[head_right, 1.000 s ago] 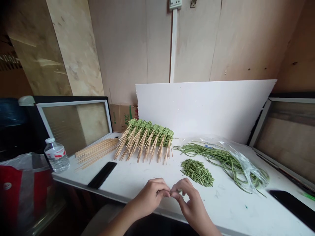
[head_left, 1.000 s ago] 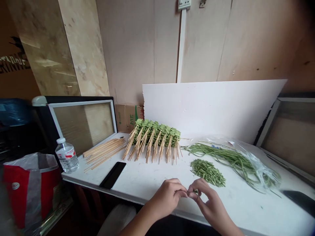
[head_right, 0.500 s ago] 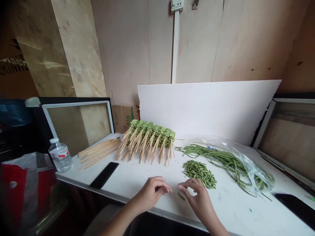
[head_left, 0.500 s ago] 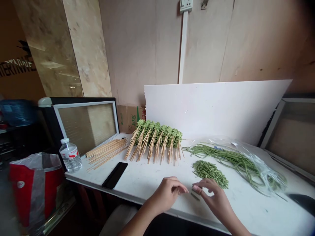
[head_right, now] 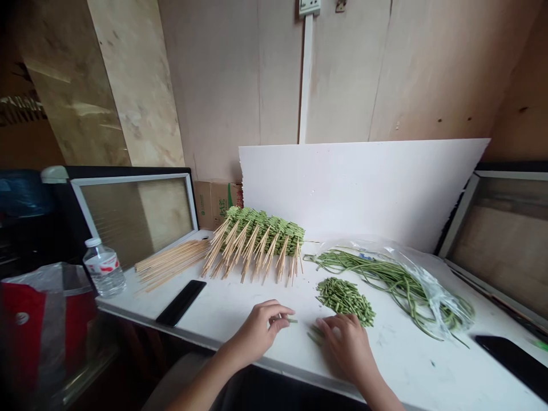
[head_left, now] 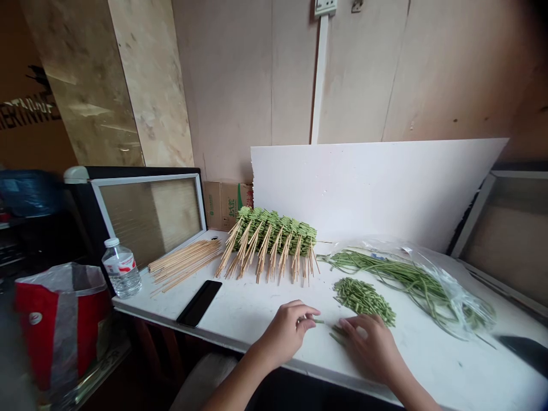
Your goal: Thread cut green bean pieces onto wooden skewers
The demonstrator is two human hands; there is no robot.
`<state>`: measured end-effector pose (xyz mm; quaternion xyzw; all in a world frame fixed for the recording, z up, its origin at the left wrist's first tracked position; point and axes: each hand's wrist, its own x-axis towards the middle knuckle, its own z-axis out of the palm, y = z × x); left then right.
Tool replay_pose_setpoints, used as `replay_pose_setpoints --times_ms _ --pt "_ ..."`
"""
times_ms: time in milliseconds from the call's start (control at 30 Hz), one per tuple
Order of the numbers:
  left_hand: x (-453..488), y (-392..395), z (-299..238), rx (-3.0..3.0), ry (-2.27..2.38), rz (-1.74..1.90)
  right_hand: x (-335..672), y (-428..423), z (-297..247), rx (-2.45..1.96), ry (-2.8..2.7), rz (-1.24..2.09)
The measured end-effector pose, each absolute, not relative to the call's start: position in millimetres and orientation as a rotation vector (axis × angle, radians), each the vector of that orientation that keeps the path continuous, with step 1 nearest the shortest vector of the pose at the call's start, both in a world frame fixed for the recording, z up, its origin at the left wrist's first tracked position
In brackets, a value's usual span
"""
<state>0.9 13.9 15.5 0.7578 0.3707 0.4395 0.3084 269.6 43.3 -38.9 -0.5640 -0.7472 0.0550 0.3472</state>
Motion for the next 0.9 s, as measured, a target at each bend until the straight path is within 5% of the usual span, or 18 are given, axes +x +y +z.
replay_pose_setpoints --times_ms 267,700,900 --pt "7.3 9.6 11.9 1.934 0.953 1.202 230.0 3.7 9.5 -1.152 -1.900 0.659" --pt "6.6 7.2 16.7 2.131 0.951 1.213 224.0 -5.5 12.1 -0.990 -1.912 0.420" --pt "10.9 -3.3 22.8 2.238 0.822 1.164 218.0 -12.1 12.5 -0.880 -1.870 0.598"
